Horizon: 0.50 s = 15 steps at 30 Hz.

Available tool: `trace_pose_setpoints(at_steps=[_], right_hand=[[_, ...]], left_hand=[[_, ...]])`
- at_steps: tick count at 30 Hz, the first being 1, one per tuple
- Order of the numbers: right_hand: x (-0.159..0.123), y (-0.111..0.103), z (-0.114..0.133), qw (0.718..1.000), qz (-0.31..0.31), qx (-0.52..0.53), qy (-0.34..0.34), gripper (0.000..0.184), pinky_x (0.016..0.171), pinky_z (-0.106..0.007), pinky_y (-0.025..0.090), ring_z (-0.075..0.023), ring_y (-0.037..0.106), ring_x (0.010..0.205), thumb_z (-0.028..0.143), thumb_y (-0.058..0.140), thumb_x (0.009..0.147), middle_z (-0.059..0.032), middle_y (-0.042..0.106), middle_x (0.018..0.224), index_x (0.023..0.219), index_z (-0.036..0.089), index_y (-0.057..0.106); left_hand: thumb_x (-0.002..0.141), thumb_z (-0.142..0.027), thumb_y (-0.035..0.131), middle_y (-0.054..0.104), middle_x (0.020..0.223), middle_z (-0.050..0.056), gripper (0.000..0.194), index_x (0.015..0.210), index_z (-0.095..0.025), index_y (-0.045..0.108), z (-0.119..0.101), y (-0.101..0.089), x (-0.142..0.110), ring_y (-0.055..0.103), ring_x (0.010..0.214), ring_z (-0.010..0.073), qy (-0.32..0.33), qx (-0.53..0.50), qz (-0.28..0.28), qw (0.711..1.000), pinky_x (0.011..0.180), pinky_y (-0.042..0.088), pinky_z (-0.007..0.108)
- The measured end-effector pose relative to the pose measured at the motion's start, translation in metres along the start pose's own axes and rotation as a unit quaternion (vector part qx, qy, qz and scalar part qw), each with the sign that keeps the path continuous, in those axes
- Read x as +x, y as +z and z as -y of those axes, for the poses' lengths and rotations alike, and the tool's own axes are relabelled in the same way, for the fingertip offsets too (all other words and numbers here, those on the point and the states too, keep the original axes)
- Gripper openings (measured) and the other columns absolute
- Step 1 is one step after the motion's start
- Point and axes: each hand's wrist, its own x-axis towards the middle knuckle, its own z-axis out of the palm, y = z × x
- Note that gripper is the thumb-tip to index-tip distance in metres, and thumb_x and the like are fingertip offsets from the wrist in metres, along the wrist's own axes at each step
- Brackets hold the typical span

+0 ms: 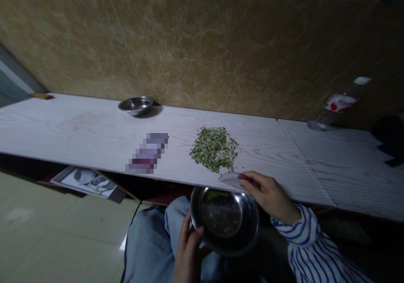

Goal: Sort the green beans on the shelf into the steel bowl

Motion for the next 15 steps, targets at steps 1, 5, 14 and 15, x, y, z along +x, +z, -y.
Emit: trace_pose_setpoints(at_steps=[1, 5, 14, 15], right_hand=[[0.0, 0.0, -0.002, 1.0, -0.016, -0.002, 0.007, 0.021, 0.078, -0.029, 0.057, -0.0199, 0.072, 0.09, 0.034, 0.056, 0.093, -0.0056, 0.077, 0.096, 0.1, 0.021, 0.072], [0.002, 0.002, -0.004, 1.0, -0.029, -0.005, 0.009, 0.022, 0.078, -0.028, 0.056, -0.0198, 0.071, 0.086, 0.035, 0.056, 0.093, -0.0053, 0.077, 0.094, 0.1, 0.021, 0.072], [0.012, 0.002, -0.006, 0.999, -0.048, -0.009, 0.007, 0.021, 0.078, -0.029, 0.056, -0.0204, 0.072, 0.088, 0.035, 0.057, 0.091, -0.0049, 0.078, 0.094, 0.098, 0.021, 0.072], [0.013, 0.001, -0.007, 0.999, -0.052, -0.007, 0.007, 0.022, 0.078, -0.029, 0.056, -0.0204, 0.072, 0.087, 0.035, 0.057, 0.091, -0.005, 0.078, 0.094, 0.099, 0.021, 0.072]], left_hand=[[0.069, -0.033, 0.073, 0.071, 0.11, 0.011, 0.077, 0.142, -0.025, 0.047, 0.0, 0.0, 0.0, 0.066, 0.099, 0.0289, 0.0, 0.0, 0.004, 1.0, 0.077, 0.056, 0.038], [0.069, -0.033, 0.072, 0.071, 0.11, 0.01, 0.073, 0.138, -0.025, 0.049, 0.0, -0.001, 0.0, 0.066, 0.1, 0.0292, 0.006, 0.002, 0.005, 1.0, 0.077, 0.056, 0.037], [0.067, -0.032, 0.072, 0.071, 0.11, 0.01, 0.068, 0.132, -0.025, 0.054, 0.003, -0.002, 0.003, 0.067, 0.1, 0.0295, 0.005, 0.003, -0.001, 1.0, 0.077, 0.055, 0.036], [0.067, -0.033, 0.072, 0.071, 0.11, 0.01, 0.069, 0.133, -0.025, 0.053, 0.003, -0.001, 0.004, 0.067, 0.101, 0.0299, 0.005, 0.002, 0.0, 1.0, 0.078, 0.055, 0.038]])
